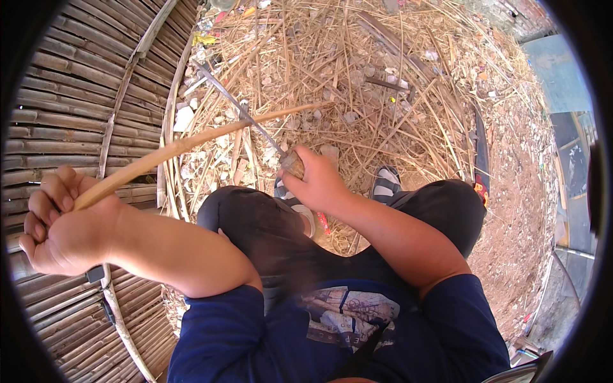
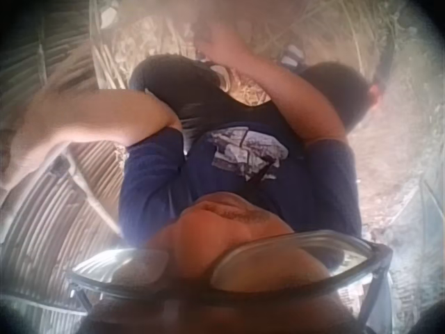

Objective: The person shapes a piece of wood by striking a knife with a hammer and then whittles it by hand with the knife.

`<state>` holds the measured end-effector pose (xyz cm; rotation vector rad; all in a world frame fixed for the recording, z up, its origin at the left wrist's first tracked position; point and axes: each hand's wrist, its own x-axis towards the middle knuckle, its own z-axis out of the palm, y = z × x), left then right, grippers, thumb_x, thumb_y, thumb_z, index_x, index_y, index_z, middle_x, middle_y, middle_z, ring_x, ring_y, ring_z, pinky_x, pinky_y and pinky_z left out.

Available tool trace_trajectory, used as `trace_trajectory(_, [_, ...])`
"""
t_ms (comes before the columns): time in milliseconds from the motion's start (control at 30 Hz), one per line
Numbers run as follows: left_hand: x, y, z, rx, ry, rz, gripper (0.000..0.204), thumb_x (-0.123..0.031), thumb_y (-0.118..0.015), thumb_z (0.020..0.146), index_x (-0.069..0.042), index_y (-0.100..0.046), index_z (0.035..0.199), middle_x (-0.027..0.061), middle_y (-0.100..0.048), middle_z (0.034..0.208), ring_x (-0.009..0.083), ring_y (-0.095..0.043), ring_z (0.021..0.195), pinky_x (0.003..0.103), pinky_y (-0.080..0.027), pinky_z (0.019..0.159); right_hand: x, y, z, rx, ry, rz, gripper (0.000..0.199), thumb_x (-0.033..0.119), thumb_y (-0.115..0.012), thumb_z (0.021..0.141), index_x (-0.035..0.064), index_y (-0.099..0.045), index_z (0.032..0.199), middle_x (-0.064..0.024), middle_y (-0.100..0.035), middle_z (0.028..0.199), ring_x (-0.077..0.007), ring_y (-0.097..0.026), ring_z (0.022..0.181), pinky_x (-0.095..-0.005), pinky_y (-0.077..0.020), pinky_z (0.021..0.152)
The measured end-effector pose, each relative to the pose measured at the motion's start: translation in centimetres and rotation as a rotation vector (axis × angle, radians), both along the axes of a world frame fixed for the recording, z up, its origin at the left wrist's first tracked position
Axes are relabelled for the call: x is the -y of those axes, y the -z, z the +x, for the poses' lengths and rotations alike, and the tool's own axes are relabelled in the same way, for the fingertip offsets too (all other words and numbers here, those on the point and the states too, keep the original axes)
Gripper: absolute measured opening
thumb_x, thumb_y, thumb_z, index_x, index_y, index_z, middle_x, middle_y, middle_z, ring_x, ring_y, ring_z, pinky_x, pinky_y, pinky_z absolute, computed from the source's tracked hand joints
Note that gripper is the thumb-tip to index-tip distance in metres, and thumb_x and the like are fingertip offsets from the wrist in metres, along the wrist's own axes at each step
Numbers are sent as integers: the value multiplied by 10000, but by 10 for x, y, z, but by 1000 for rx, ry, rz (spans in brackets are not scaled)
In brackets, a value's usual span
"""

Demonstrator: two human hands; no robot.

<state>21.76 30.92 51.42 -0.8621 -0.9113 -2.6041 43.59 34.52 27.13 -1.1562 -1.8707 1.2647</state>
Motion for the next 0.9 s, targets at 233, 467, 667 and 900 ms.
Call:
trace_trajectory(233, [12, 1, -10, -44, 43, 75, 281, -276, -428, 883, -208, -308, 638, -21, -241, 554, 131, -213, 468, 319, -216, 501, -3, -20, 4, -14, -55, 137, 358, 240, -737, 866, -10, -619, 1095, -175, -656, 728, -329, -660, 650, -418, -495, 622])
trace_trajectory(467, [-6, -1, 17, 10, -104, 47, 300, -282, -420, 884, -189, -267, 644, -8, -228, 567, 138, -207, 473, 313, -208, 501, -4, -19, 6, -56, -65, 99, 317, 222, -743, 856, 8, -620, 1054, -139, -628, 658, -292, -639, 575, -404, -465, 572])
trace_trajectory(667, [-17, 2, 25, 99, -148, -11, 278, -264, -413, 897, -169, -291, 666, 5, -252, 573, 137, -216, 474, 291, -204, 477, -8, -23, 8, -90, -30, 98, 320, 225, -749, 855, 1, -618, 1044, -140, -620, 637, -294, -620, 539, -406, -466, 552])
trace_trajectory(900, [-24, 10, 11, 72, -88, 37, 268, -261, -410, 919, -157, -299, 699, 11, -274, 591, 139, -217, 483, 292, -202, 470, -5, -27, 7, -48, -103, 139, 310, 208, -743, 855, 1, -613, 1048, -152, -615, 643, -324, -640, 589, -414, -480, 581])
